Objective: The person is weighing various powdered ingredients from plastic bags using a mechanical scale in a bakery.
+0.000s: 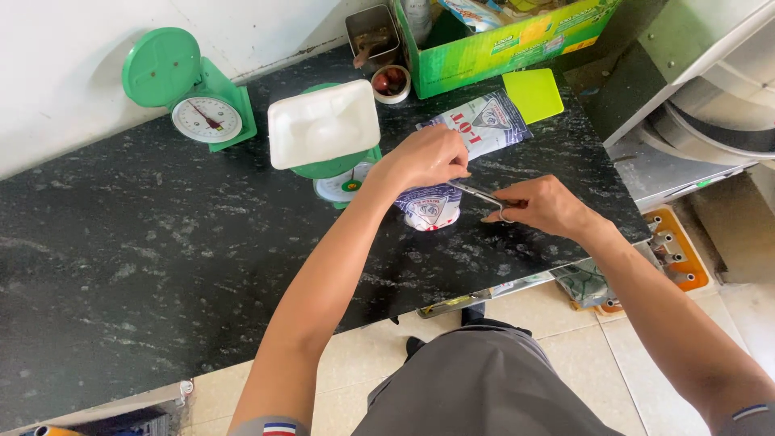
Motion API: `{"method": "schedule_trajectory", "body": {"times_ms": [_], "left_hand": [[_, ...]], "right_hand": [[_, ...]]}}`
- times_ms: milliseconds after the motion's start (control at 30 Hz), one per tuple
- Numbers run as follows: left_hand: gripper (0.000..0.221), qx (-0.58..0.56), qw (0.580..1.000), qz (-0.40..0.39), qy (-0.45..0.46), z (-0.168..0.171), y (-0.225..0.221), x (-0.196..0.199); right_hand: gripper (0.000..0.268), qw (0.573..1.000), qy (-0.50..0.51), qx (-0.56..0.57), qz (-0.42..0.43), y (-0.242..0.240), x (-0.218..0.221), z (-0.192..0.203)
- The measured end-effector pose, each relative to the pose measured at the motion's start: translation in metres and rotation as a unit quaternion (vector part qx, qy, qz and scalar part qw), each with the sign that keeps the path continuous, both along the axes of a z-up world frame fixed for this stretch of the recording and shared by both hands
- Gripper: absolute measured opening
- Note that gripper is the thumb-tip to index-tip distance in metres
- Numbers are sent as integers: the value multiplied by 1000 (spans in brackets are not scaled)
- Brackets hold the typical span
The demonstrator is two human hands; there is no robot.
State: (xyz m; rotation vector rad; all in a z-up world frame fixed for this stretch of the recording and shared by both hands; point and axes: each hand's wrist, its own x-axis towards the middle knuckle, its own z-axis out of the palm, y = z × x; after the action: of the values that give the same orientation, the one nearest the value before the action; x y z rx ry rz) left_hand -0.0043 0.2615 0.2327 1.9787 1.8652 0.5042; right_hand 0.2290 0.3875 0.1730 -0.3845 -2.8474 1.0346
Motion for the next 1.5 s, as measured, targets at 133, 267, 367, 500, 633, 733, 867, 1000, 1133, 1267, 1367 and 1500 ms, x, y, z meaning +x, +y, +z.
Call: {"method": "schedule_trajectory", "body": {"times_ms": [133, 267, 367, 500, 633, 733, 867, 1000, 1133, 1267, 1367, 1500], "left_hand": [[12, -26, 1000, 1, 1, 0, 6, 1], [12, -50, 999, -3, 6, -1, 13, 0], [16, -46, 999, -11, -16, 11, 15, 2], [15, 57, 997, -11, -59, 13, 25, 3], [14, 78, 991, 103, -39, 6, 34, 3], [15, 36, 985, 168, -21, -29, 47, -3], [13, 11, 977, 211, -16, -81, 73, -12], [9, 15, 955, 292, -44, -117, 96, -21], [16, 22, 948, 312, -51, -129, 101, -24], [17, 42, 963, 265, -31, -111, 60, -18], [19, 39, 971, 237, -3, -84, 26, -11], [19, 44, 967, 249, -30, -75, -2, -16]], "right_hand": [[46, 999, 27, -22, 8, -2, -1, 5], [49, 1000, 14, -7, 4, 4, -4, -1], [44, 997, 57, 4, 45, 6, -8, -1], [49, 999, 16, 1, 38, -1, -15, 16], [44, 998, 42, -34, -43, 14, -7, -7], [40, 978, -90, -66, -178, 22, 10, -21], [44, 970, -123, -22, -208, 43, 34, -76], [51, 962, -148, 5, -227, 51, 44, -95], [68, 963, -139, 30, -230, 51, 43, -89], [76, 964, -144, 55, -218, 44, 35, -73], [80, 962, -162, 63, -213, 42, 28, -75], [81, 968, -141, 65, -198, 36, 13, -89]]}}
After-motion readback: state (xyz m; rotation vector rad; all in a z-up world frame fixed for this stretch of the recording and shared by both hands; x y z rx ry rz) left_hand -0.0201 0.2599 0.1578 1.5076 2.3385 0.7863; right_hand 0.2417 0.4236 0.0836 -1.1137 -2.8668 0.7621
